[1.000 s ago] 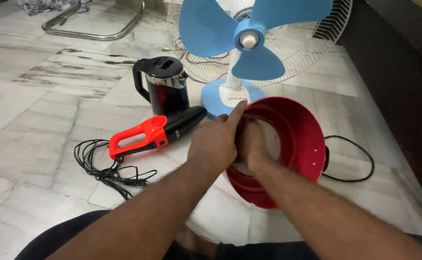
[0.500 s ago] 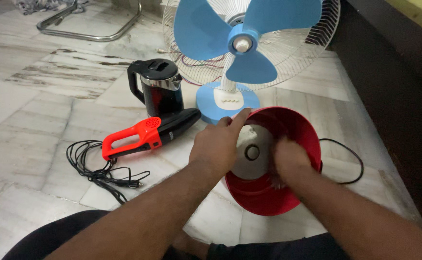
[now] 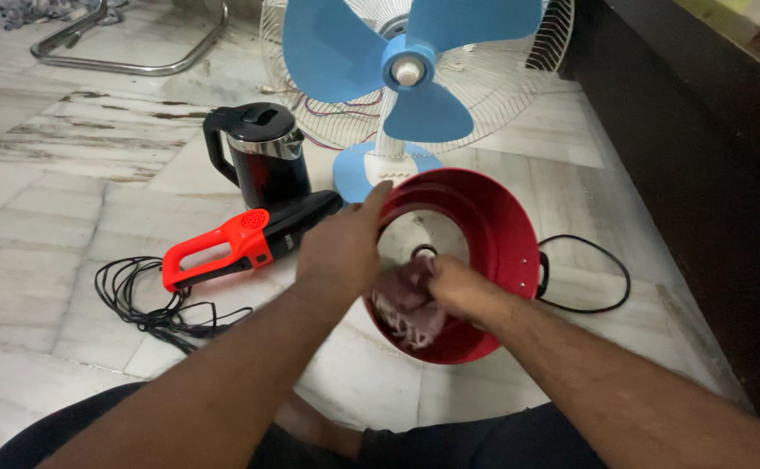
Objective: The person scrubs the exterior and interior of a red cooking pot using a cloth. They wipe the bottom, sides, and the inside surface of the pot while sitting on the floor.
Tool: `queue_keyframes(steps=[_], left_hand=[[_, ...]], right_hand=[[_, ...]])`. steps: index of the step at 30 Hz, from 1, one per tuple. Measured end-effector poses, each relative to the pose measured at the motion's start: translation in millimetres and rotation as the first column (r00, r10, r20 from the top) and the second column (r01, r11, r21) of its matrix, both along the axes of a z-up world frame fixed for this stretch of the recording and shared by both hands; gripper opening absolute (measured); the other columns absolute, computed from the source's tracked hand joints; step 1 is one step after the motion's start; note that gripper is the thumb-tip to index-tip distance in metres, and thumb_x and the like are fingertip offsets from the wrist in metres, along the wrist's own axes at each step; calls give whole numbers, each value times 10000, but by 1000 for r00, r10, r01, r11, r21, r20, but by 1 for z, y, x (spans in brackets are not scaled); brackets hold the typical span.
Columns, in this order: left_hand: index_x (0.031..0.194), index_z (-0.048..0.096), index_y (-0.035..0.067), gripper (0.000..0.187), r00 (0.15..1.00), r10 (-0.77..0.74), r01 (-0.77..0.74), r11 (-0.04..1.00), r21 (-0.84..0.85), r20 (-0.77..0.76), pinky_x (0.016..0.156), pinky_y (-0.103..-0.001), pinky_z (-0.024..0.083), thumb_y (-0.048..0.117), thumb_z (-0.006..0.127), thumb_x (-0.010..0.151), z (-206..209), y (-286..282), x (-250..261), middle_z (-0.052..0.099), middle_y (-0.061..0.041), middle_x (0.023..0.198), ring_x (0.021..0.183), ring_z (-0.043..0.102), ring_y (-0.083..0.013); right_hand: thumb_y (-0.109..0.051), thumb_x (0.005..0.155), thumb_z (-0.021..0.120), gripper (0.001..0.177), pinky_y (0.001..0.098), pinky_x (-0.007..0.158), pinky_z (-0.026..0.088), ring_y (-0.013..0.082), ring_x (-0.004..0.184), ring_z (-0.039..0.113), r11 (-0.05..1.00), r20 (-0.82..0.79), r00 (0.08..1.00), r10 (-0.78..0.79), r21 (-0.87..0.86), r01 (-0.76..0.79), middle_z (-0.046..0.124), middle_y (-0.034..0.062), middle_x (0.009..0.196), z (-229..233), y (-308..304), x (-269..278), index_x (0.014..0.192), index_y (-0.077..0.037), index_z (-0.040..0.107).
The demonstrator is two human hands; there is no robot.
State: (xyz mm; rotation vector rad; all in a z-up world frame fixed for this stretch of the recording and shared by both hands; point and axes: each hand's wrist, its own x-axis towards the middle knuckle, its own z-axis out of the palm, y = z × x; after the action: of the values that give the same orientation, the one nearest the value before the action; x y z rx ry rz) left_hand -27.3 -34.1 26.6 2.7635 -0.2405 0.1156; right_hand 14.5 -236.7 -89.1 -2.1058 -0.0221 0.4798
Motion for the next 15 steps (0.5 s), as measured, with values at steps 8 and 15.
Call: queue_keyframes(steps=[8,15], left_hand=[[1517,327,269,714,1000,17,-17,999,27,-3,848,-550,551,103,621,888,-2,12,-7,654,-111,1264,1034,684,-396],[1544,263,286,781,999,31,-32,997,66,13,883,-540,544,155,656,883,-7,5,-6,630,-114,1301,1087,669,-381]], right_hand=[[-45,923,537,429,443,974,518,399,1139,666,1000,889,457,-22,26,-4,674,248,1255,40,2,-4,1338,34,613],[-249,1005,581,355,569,843,447,331,1216,580,928,449,840,305,-338,-156,600,116,1300,21,47,-47,1328,-100,593]])
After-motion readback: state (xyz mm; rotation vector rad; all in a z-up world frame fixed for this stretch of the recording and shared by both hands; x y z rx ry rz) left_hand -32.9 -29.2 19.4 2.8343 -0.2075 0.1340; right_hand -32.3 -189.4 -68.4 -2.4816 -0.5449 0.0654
